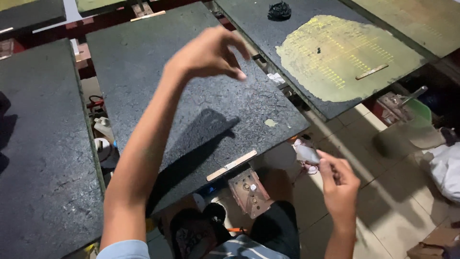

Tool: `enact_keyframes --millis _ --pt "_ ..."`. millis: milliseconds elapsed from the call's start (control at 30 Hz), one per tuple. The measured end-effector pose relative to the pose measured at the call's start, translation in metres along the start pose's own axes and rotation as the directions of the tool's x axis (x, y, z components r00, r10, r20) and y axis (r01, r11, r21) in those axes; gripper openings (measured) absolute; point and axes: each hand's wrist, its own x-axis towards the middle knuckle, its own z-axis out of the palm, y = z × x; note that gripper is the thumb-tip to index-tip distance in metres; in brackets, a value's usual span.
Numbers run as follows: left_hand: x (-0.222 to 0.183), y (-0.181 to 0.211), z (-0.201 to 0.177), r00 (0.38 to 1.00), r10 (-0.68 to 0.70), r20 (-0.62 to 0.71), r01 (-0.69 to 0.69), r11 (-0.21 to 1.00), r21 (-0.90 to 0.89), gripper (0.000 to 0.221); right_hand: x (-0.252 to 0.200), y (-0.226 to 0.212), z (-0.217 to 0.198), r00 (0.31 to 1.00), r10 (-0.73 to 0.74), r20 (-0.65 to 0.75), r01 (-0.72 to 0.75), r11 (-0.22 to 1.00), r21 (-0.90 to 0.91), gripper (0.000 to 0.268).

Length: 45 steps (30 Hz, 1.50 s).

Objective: Cleaning residue and ink off a screen printing platen using a metal ruler as a scraper and a cloth for wiping.

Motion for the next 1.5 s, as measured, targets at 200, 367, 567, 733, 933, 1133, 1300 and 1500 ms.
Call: enact_keyframes --millis 200,367,567,733,933,1133,1300,1500 --pt "-0.007 -0.034 -0.019 0.989 0.044 -0.138 -0.055 0.995 -0.077 0.061 -0.026 0.027 0.005 0.972 0.228 0.057 -0.231 0.971 0.058 0.026" --pt "-0.022 -0.092 -0.018 0.930 -0.052 -0.363 0.127 0.974 0.187 0.018 -0.035 0.031 0.001 0.945 0.316 0.090 -0.324 0.941 0.098 0.028" --pt "-0.041 -0.139 -0.004 0.839 -0.012 -0.543 0.165 0.958 0.234 0.027 -0.043 0.050 -0.004 0.934 0.345 0.093 -0.354 0.930 0.101 0.029" --pt "-0.037 -0.190 0.014 0.824 0.077 -0.561 0.207 0.881 0.426 0.043 -0.045 0.050 -0.002 0.936 0.340 0.095 -0.350 0.927 0.132 0.027" --pt "-0.052 -0.209 0.029 0.853 0.281 -0.439 0.210 0.585 0.783 0.009 -0.042 0.024 0.002 0.958 0.258 0.122 -0.265 0.963 0.043 0.028" --pt "-0.064 -0.194 0.026 0.816 0.178 -0.550 0.316 0.660 0.682 0.019 -0.031 0.005 0.009 0.956 0.252 0.153 -0.265 0.961 0.077 0.035" --pt "-0.067 -0.195 0.027 0.840 0.124 -0.528 0.304 0.699 0.648 0.029 -0.001 -0.033 0.012 0.984 -0.158 0.077 0.167 0.978 -0.122 0.026" --pt "-0.074 -0.113 0.053 0.874 -0.033 -0.486 0.417 0.565 0.712 0.052 0.064 -0.030 0.035 0.866 -0.492 0.095 0.472 0.736 -0.486 0.024"
